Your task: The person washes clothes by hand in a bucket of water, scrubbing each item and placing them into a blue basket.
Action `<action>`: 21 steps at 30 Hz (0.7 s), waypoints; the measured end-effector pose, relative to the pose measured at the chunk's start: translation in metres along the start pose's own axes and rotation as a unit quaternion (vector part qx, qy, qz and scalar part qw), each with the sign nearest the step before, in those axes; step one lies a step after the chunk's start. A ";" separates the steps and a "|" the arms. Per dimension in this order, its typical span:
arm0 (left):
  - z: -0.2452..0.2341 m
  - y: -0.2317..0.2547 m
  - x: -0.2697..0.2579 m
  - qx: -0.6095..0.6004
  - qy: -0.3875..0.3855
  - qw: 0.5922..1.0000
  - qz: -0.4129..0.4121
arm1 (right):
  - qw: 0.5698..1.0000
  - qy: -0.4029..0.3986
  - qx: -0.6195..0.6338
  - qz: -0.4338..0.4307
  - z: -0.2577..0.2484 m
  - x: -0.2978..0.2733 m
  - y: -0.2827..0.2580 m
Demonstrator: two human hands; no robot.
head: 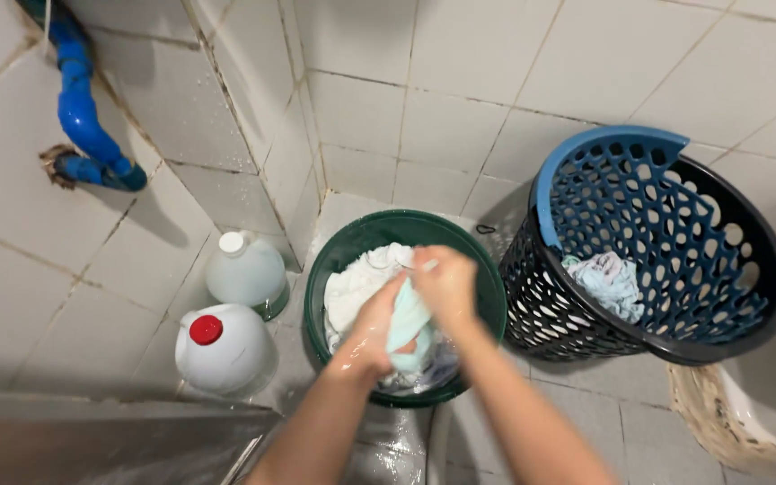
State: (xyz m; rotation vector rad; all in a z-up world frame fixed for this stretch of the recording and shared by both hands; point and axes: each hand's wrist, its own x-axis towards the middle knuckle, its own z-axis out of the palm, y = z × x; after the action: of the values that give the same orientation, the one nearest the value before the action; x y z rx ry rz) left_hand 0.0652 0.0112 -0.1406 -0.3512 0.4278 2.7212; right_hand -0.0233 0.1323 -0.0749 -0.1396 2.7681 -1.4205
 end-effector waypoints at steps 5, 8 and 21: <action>-0.002 0.084 -0.040 0.191 0.020 0.970 0.147 | 0.959 -0.237 0.157 0.010 -0.021 0.042 0.049; -0.033 0.102 -0.022 0.275 0.108 0.944 0.146 | 0.931 -0.339 0.100 0.092 -0.018 0.048 0.079; -0.115 0.013 0.150 0.808 0.399 0.432 -0.047 | 0.940 -0.107 -0.146 0.288 0.157 0.082 0.227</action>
State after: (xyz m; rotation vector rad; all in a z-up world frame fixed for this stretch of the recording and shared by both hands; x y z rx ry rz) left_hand -0.0543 0.0073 -0.2881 -0.8521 2.5957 0.6722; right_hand -0.1096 0.1295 -0.3490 0.4480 2.5103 -0.7965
